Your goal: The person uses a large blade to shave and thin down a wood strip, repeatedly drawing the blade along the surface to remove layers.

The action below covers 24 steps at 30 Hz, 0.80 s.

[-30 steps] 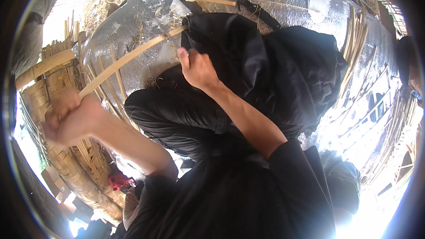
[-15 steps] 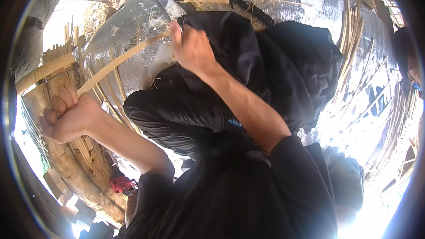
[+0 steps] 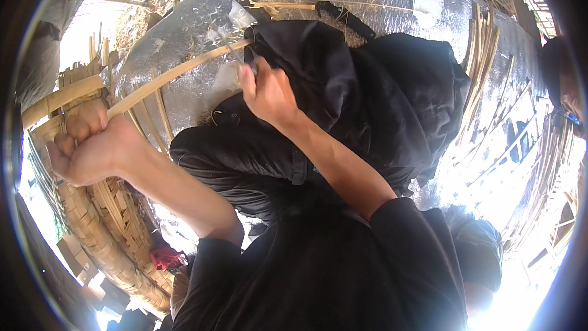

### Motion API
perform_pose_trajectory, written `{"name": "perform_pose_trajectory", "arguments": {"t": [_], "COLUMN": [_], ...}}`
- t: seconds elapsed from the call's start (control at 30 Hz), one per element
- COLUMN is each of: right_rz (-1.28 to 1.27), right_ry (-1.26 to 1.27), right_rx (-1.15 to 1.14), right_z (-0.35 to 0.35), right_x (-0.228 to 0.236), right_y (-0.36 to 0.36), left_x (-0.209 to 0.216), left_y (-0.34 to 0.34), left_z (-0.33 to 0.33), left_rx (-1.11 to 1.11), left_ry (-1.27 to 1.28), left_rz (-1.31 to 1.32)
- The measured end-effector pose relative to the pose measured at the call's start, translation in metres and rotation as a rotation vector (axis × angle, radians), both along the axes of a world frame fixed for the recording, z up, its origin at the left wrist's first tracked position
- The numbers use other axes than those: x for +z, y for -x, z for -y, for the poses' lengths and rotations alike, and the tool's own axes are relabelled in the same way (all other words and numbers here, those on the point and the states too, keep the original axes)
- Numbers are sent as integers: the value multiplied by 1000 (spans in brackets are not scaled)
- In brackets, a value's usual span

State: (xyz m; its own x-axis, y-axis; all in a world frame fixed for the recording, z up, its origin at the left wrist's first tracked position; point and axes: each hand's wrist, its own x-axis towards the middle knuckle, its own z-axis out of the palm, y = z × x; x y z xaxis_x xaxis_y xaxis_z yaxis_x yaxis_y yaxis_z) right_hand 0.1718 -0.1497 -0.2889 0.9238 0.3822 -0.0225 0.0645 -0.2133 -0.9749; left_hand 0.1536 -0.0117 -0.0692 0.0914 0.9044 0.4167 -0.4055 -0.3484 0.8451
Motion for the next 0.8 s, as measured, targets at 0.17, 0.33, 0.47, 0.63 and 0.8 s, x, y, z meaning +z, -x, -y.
{"name": "perform_pose_trajectory", "arguments": {"t": [0.17,0.33,0.47,0.63,0.8], "right_rz": [58,93,282,33,-61], "right_ry": [170,239,265,184,229], "right_rx": [-24,29,-39,57,80], "right_z": [0,1,7,3,17], "right_x": [-18,-22,-41,-14,-46], "right_y": [-15,4,-12,5,-16], "left_x": [-3,-4,-1,-4,-8], "left_y": [-3,-13,-20,-28,-12], "left_z": [2,7,8,13,2], "left_rx": [24,-12,44,-1,-62], "left_ry": [2,-11,-13,-46,-30], "left_rz": [-22,-27,-30,-7,-31]}}
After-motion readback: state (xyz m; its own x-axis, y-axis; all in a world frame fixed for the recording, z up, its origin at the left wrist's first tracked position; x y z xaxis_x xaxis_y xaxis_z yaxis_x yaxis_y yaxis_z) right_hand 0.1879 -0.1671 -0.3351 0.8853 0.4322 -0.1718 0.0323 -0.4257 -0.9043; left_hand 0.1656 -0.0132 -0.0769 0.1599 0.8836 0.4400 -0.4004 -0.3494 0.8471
